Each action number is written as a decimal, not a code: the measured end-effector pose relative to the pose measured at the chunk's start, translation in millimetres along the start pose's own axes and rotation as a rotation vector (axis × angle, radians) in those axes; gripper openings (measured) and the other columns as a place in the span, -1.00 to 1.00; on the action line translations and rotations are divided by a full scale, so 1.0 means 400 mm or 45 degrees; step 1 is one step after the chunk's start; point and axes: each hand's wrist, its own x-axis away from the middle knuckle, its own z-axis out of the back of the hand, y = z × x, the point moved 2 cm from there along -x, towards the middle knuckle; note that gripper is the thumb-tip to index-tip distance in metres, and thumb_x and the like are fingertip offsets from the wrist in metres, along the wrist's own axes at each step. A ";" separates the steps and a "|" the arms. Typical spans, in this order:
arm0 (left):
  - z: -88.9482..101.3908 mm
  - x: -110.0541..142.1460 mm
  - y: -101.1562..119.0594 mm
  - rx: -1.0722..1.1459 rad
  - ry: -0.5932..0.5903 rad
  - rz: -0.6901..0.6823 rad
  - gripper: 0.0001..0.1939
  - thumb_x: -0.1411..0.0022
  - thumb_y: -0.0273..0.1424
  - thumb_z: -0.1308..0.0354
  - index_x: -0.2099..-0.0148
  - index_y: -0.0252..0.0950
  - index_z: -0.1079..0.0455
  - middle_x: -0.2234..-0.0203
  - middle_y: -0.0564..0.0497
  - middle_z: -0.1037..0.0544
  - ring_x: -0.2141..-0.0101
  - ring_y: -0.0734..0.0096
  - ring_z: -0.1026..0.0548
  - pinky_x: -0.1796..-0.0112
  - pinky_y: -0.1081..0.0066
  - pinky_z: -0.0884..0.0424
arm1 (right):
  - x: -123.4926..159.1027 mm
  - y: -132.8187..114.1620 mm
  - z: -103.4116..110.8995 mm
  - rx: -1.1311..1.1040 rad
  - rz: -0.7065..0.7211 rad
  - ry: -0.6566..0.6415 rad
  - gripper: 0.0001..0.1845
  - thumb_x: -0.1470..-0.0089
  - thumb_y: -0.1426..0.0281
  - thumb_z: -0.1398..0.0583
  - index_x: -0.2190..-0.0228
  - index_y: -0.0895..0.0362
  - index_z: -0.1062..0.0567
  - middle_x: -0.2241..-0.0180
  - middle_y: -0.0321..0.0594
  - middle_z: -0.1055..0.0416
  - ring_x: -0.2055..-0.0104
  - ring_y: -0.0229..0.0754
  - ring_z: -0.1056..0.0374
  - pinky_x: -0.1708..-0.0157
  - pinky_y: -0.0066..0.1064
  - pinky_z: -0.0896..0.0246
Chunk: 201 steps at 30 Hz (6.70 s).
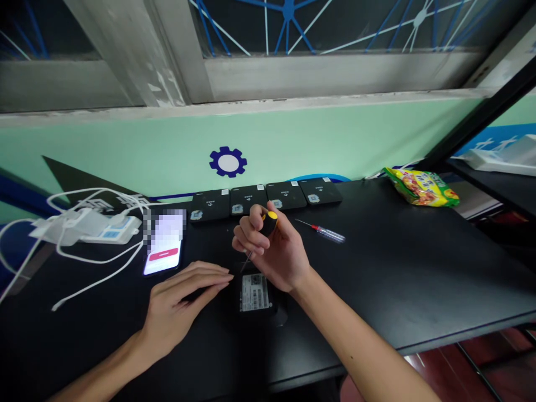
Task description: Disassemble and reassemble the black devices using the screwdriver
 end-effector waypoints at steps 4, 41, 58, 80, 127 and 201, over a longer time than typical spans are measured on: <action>0.004 -0.012 0.011 -0.112 0.047 -0.051 -0.73 -0.47 -0.59 -0.34 -0.02 -0.09 -0.69 0.13 -0.01 -0.71 0.06 0.20 -0.66 0.09 0.18 -0.64 | -0.003 0.003 0.006 -0.028 0.001 -0.029 -0.53 -0.54 0.18 -0.11 0.45 0.06 -0.32 0.57 -0.45 0.10 0.50 -0.19 0.28 0.36 -0.37 -0.09; 0.012 -0.223 -0.128 -0.727 -0.125 0.335 -0.57 -0.33 -0.67 -0.16 -0.18 -0.30 -0.56 0.18 -0.16 -0.79 0.14 -0.06 -0.76 0.12 0.04 -0.57 | -0.011 0.002 0.033 -0.053 0.035 0.000 -0.59 -0.51 0.23 -0.13 0.44 0.05 -0.33 0.53 -0.45 0.14 0.49 -0.19 0.27 0.42 -0.41 -0.09; -0.003 -0.220 -0.111 -0.754 -0.087 0.404 -0.56 -0.35 -0.68 -0.21 -0.18 -0.22 -0.55 0.18 -0.05 -0.81 0.13 -0.04 -0.77 0.18 0.15 -0.53 | -0.013 0.003 0.033 -0.128 0.014 -0.033 -0.57 -0.53 0.28 -0.04 0.43 0.09 -0.38 0.54 -0.44 0.07 0.50 -0.21 0.24 0.41 -0.44 -0.11; 0.002 -0.137 -0.004 -0.581 -0.117 0.196 -0.82 -0.55 -0.40 -0.18 -0.08 -0.13 -0.59 0.06 0.02 -0.75 0.08 0.16 -0.70 0.04 0.15 -0.61 | -0.012 0.000 0.035 -0.159 0.021 -0.071 -0.55 -0.56 0.28 -0.01 0.42 0.09 -0.39 0.54 -0.44 0.08 0.50 -0.22 0.20 0.41 -0.44 -0.11; -0.026 -0.009 0.019 -0.242 -0.610 0.352 0.06 -0.08 -0.36 -0.61 -0.52 0.10 -0.20 -0.52 -0.07 -0.27 -0.22 -0.13 -0.55 -0.15 -0.13 -0.60 | -0.008 -0.023 0.041 -0.338 0.019 0.070 -0.59 -0.51 0.16 -0.09 0.41 0.04 -0.24 0.55 -0.45 0.02 0.55 -0.25 0.10 0.49 -0.46 -0.12; -0.024 -0.002 0.003 -0.239 -0.274 0.376 -0.47 -0.17 -0.37 -0.56 -0.15 -0.05 -0.50 -0.37 -0.04 -0.41 0.53 0.64 -0.36 0.44 0.35 -0.55 | 0.027 0.015 0.062 0.277 -0.412 -0.735 -0.58 -0.23 0.18 -0.30 0.50 0.25 -0.64 0.56 -0.24 -0.37 0.64 -0.30 -0.17 0.63 -0.44 0.02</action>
